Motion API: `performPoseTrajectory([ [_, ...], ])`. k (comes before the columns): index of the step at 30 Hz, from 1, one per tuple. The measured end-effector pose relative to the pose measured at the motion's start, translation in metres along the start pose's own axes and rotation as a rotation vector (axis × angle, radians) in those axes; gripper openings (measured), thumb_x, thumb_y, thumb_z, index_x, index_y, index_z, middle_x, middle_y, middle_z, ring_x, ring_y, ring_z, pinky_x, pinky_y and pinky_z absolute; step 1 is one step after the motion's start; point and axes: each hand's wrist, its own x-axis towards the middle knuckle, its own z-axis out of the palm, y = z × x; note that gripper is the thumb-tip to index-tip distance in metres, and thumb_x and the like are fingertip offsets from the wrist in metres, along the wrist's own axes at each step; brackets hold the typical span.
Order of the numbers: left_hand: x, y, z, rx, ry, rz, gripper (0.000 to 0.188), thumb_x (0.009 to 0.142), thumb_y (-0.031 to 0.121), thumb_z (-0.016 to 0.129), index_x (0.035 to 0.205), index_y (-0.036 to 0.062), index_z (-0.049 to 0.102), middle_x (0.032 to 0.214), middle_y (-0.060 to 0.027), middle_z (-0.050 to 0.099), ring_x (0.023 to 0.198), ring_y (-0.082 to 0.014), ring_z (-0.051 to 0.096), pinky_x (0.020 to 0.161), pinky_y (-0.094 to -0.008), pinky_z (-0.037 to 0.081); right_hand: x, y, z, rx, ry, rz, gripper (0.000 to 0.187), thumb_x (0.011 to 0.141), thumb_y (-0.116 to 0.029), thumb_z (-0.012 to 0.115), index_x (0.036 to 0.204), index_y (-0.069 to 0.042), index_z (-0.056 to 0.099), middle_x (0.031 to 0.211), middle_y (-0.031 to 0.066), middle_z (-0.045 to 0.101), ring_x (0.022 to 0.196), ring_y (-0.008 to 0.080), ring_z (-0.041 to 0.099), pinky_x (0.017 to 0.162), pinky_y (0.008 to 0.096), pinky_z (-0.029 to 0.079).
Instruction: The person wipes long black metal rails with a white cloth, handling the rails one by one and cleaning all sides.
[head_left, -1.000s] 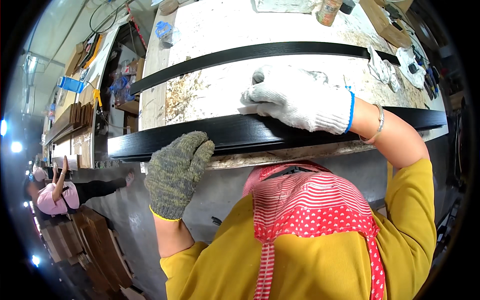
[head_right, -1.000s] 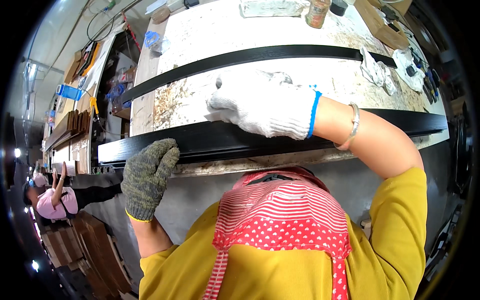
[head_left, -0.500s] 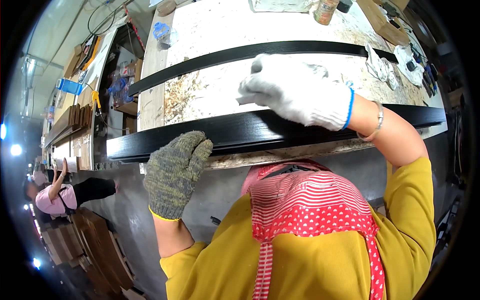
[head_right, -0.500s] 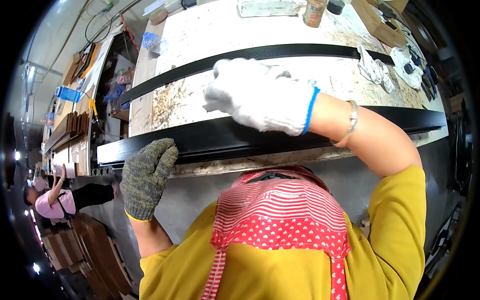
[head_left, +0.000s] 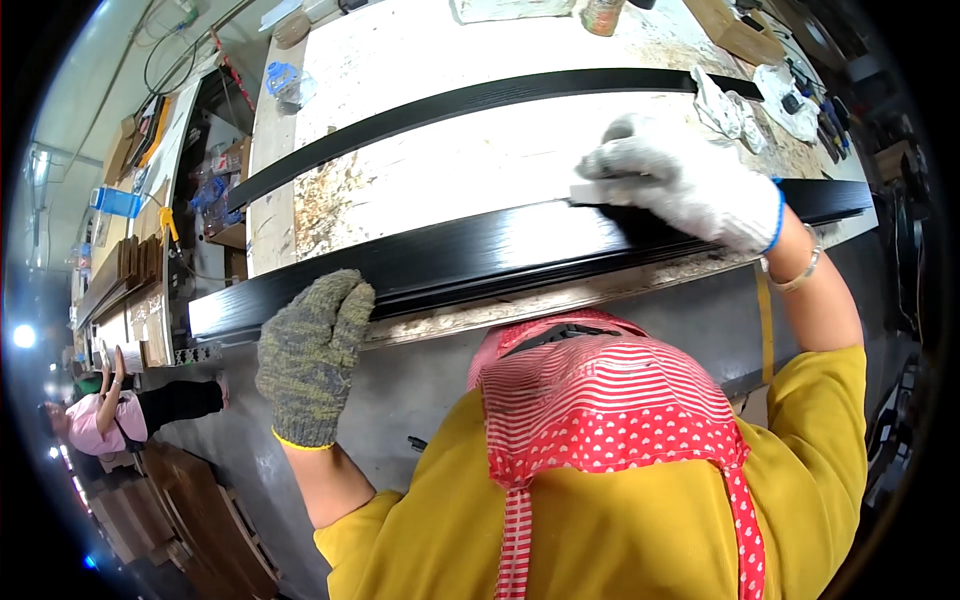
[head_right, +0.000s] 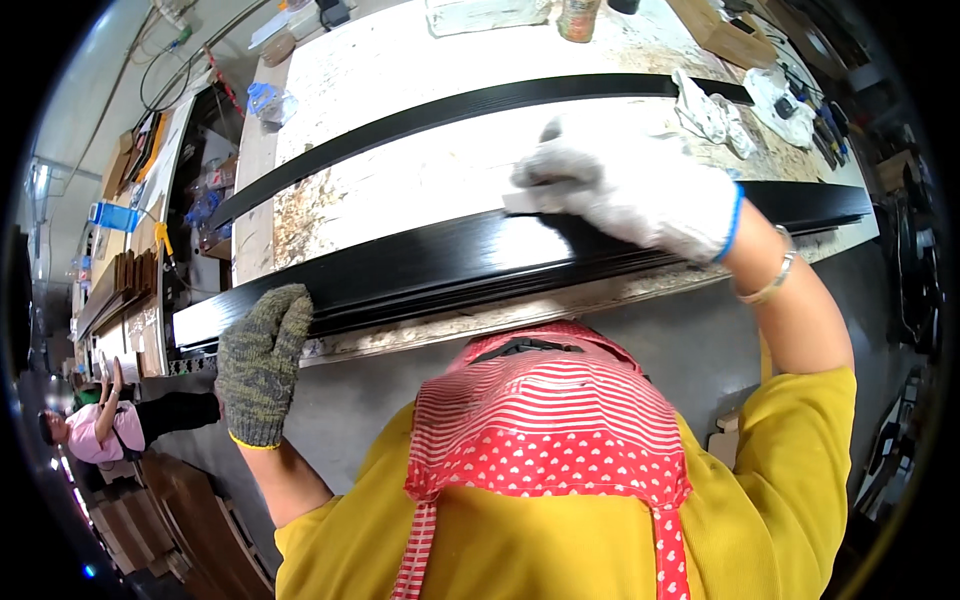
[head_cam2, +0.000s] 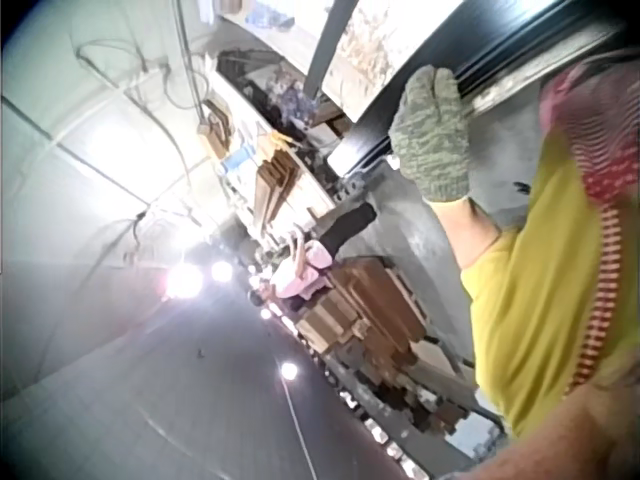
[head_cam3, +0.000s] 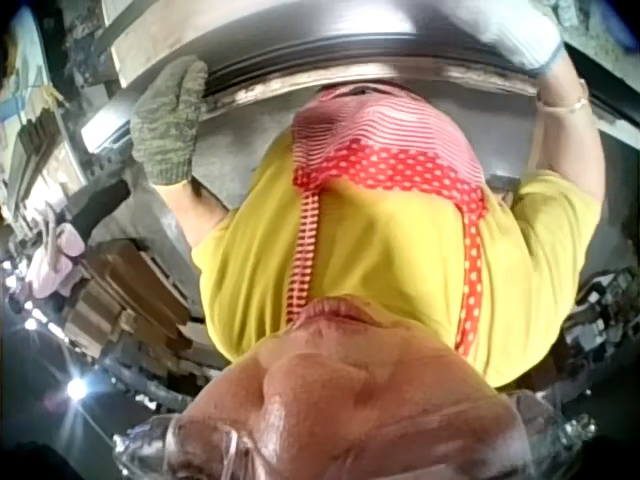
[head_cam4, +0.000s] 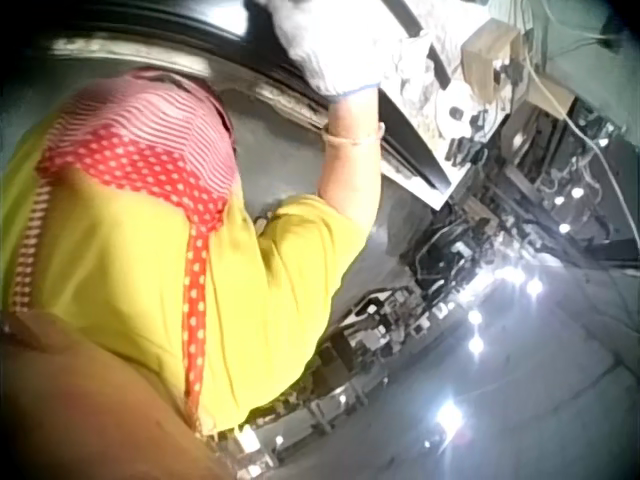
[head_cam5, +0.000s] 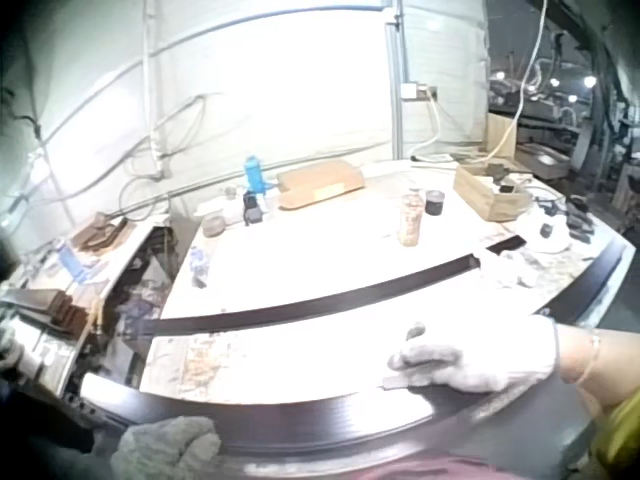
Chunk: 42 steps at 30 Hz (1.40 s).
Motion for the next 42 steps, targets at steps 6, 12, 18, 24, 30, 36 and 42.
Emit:
performPoseTrajectory([
  [6, 0.007, 0.030, 0.008, 0.036, 0.024, 0.092, 0.029, 0.091, 0.030, 0.070, 0.105, 0.0048, 0.073, 0.100, -0.0151, 0.072, 0.087, -0.0319, 0.070, 0.078, -0.0389, 0.054, -0.002, 0.006, -0.019, -0.031, -0.060, -0.035, 0.039, 0.093, -0.039, 0.065, 0.105, -0.003, 0.069, 0.099, 0.0130, 0.064, 0.093, 0.0293, 0.063, 0.085, 0.0380, 0.051],
  [12, 0.013, 0.054, 0.027, 0.218, -0.071, 0.172, 0.026, 0.096, 0.022, 0.061, 0.113, 0.0031, 0.069, 0.109, -0.0164, 0.071, 0.094, -0.0332, 0.068, 0.084, -0.0379, 0.052, -0.002, 0.036, -0.001, 0.129, -0.038, -0.300, 0.033, 0.096, -0.034, 0.061, 0.107, -0.004, 0.067, 0.099, 0.0147, 0.062, 0.095, 0.0312, 0.063, 0.087, 0.0387, 0.051],
  [18, -0.001, 0.020, 0.036, 0.345, 0.001, 0.330, 0.029, 0.098, 0.008, 0.052, 0.123, 0.0046, 0.067, 0.114, -0.0107, 0.070, 0.072, -0.0168, 0.064, 0.061, -0.0282, 0.052, -0.079, 0.103, -0.074, 0.080, -0.111, -0.118, 0.024, 0.088, -0.015, 0.069, 0.108, -0.003, 0.070, 0.097, 0.0121, 0.063, 0.093, 0.0273, 0.064, 0.086, 0.0352, 0.053],
  [24, -0.011, 0.020, 0.042, 0.548, 0.129, 0.412, 0.029, 0.098, 0.016, 0.059, 0.124, 0.0054, 0.067, 0.106, -0.0077, 0.071, 0.061, -0.0124, 0.059, 0.058, -0.0271, 0.050, -0.082, 0.092, -0.109, 0.012, -0.140, -0.095, 0.028, 0.089, -0.025, 0.072, 0.106, -0.003, 0.070, 0.096, 0.0114, 0.063, 0.091, 0.0241, 0.064, 0.083, 0.0336, 0.052],
  [30, -0.013, 0.057, 0.056, 0.048, 0.086, -0.153, 0.030, 0.097, 0.022, 0.061, 0.120, 0.0038, 0.068, 0.106, -0.0148, 0.072, 0.091, -0.0264, 0.068, 0.080, -0.0332, 0.053, 0.017, 0.034, -0.014, 0.087, -0.083, -0.258, 0.033, 0.092, -0.027, 0.069, 0.116, -0.004, 0.066, 0.109, 0.0117, 0.063, 0.103, 0.0262, 0.064, 0.087, 0.0361, 0.053],
  [36, -0.013, 0.061, 0.052, 0.075, 0.107, -0.056, 0.030, 0.097, 0.025, 0.061, 0.118, 0.0035, 0.068, 0.113, -0.0154, 0.071, 0.105, -0.0315, 0.067, 0.091, -0.0364, 0.052, 0.071, 0.001, 0.034, 0.131, -0.079, -0.298, 0.038, 0.099, -0.044, 0.055, 0.112, -0.009, 0.066, 0.096, 0.0144, 0.064, 0.093, 0.0337, 0.065, 0.080, 0.0456, 0.052],
  [42, -0.013, 0.053, 0.053, 0.124, 0.134, -0.031, 0.029, 0.096, 0.024, 0.063, 0.116, 0.0039, 0.069, 0.109, -0.0150, 0.072, 0.099, -0.0304, 0.069, 0.087, -0.0356, 0.053, 0.079, -0.021, 0.046, 0.038, -0.116, -0.330, 0.032, 0.098, -0.036, 0.057, 0.113, -0.008, 0.065, 0.106, 0.0181, 0.060, 0.102, 0.0366, 0.062, 0.084, 0.0473, 0.050],
])
